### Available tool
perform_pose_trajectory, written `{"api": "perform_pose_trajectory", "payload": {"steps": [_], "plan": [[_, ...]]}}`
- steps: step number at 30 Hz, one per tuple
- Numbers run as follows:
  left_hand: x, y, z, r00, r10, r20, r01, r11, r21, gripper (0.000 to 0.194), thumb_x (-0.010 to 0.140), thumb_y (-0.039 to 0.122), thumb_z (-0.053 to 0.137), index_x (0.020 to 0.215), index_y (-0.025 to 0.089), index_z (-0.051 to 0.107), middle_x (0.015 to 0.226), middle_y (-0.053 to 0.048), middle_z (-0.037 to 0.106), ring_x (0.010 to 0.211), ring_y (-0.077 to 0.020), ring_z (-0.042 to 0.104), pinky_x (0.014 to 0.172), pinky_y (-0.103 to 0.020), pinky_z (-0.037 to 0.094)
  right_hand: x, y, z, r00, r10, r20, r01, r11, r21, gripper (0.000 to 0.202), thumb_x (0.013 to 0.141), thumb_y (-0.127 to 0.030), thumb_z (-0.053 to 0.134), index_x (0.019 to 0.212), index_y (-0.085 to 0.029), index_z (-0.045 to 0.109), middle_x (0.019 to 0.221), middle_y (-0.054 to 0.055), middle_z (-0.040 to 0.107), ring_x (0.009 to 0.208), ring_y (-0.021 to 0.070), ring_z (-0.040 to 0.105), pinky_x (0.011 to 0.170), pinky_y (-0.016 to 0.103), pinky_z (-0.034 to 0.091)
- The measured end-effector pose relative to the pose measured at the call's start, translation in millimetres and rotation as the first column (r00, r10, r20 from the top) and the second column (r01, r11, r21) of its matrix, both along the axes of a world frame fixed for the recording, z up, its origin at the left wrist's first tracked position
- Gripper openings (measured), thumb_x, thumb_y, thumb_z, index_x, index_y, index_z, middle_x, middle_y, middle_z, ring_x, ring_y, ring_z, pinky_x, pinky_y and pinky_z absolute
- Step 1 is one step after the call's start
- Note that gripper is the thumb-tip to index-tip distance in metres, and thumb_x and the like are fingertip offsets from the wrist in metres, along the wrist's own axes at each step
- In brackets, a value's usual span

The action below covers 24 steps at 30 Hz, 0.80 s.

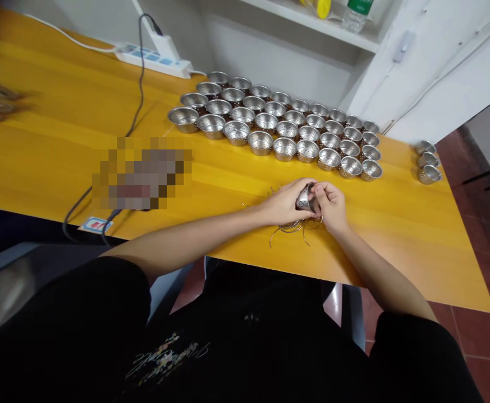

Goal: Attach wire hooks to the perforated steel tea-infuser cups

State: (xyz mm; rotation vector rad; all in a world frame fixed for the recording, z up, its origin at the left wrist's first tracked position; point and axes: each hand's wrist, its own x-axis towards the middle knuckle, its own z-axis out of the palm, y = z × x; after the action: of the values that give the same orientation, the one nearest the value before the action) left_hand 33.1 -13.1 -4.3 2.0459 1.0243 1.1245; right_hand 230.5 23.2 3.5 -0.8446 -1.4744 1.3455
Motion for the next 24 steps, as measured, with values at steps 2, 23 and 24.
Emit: {"api": "perform_pose_trajectory", "payload": {"steps": [2, 23, 24], "plan": [[0, 4, -1.7, 0.999, 0.042, 0.006, -0.042, 0.999, -0.011, 0.068, 0.088, 0.041, 0.091, 0.148, 0.03, 0.06, 0.145, -0.014, 0.077, 0.137, -0.0392, 0.076, 0.12, -0.063, 0.063, -6, 2, -2.7, 0.999, -0.015, 0.033, 0.015, 1.0, 0.008, 0.064, 0.092, -0.086, 0.087, 0.094, -0.026, 0.065, 0.076, -0.005, 0.072, 0.037, 0.005, 0.037, 0.034, 0.023, 0.031], [-33, 22, 1.9, 0.97, 0.239, 0.036, -0.241, 0.969, 0.047, 0.092, 0.082, 0.033, 0.096, 0.164, 0.031, 0.053, 0.162, -0.013, 0.07, 0.149, -0.0389, 0.069, 0.131, -0.06, 0.056, 30, 12, 25.9, 0.976, 0.051, 0.212, -0.101, 0.967, 0.234, 0.055, 0.103, -0.082, 0.08, 0.1, -0.028, 0.074, 0.079, 0.0, 0.075, 0.052, 0.0105, 0.054, 0.049, 0.029, 0.047], [-33, 23, 0.9, 0.972, 0.235, 0.034, -0.236, 0.97, 0.05, 0.093, 0.082, 0.034, 0.096, 0.164, 0.03, 0.053, 0.162, -0.013, 0.07, 0.149, -0.0391, 0.069, 0.131, -0.059, 0.056, 30, 12, 25.8, 0.971, 0.071, 0.228, -0.125, 0.965, 0.231, 0.055, 0.103, -0.082, 0.08, 0.101, -0.027, 0.074, 0.08, 0.0, 0.075, 0.052, 0.0103, 0.054, 0.049, 0.029, 0.047]]}}
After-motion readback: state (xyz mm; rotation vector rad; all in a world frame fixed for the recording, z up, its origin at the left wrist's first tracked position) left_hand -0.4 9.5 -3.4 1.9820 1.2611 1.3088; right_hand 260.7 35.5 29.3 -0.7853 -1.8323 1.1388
